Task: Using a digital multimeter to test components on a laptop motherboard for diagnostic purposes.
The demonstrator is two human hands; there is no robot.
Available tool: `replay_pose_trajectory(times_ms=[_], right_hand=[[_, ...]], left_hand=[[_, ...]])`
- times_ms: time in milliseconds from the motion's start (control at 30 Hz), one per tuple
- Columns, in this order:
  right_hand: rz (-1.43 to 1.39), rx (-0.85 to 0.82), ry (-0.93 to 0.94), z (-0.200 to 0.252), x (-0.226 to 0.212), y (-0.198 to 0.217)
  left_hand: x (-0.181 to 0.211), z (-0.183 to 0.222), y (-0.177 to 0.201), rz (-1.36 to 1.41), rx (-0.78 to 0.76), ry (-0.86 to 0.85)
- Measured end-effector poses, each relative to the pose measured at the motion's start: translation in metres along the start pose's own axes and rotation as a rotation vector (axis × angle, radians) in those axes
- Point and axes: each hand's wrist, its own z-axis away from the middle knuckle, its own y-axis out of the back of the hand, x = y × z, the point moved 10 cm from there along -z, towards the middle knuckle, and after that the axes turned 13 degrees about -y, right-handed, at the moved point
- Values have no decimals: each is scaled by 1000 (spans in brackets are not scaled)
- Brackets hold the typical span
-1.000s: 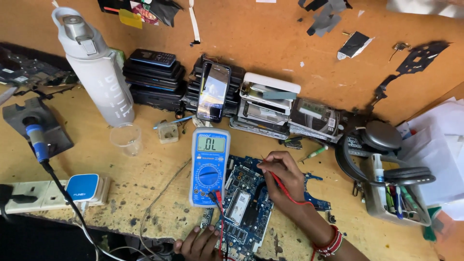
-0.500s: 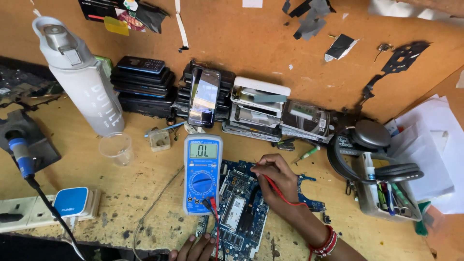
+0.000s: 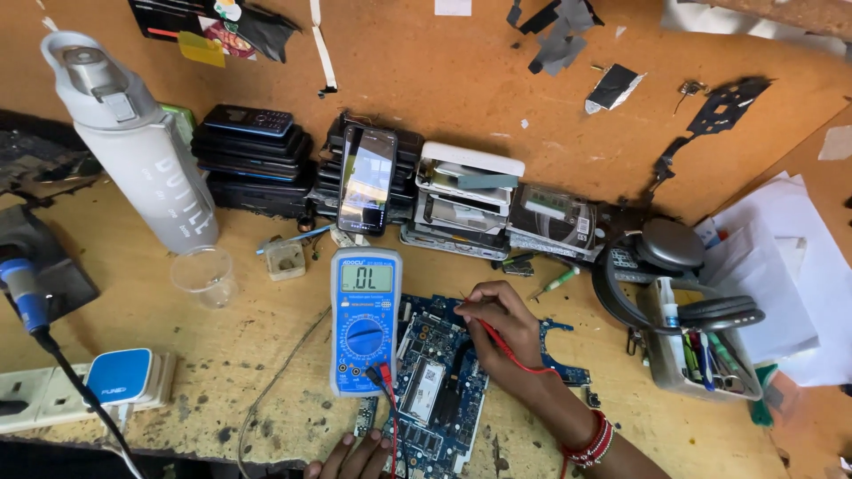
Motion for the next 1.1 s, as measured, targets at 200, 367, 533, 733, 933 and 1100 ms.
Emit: replay_pose_trajectory(times_ms=[200,367,533,733,933,1100], right_hand=[[8,-34,25,2,-6,-7],[14,-48,70,3,-10,-9],[3,-29,37,0,-6,-5],[52,10,10,2,4,-2],[64,27,-7,4,5,-5],[9,14,-63,3,-1,-9]], left_hand=[[-3,0,2,-14,59,48],[1,-6,10,-30,223,40],[-2,-10,14,-106,385,56],[-4,-9,23,-61,455,104],[-1,-3,11,-74,199,-42],[-8,-9,0,-94,158,-73]])
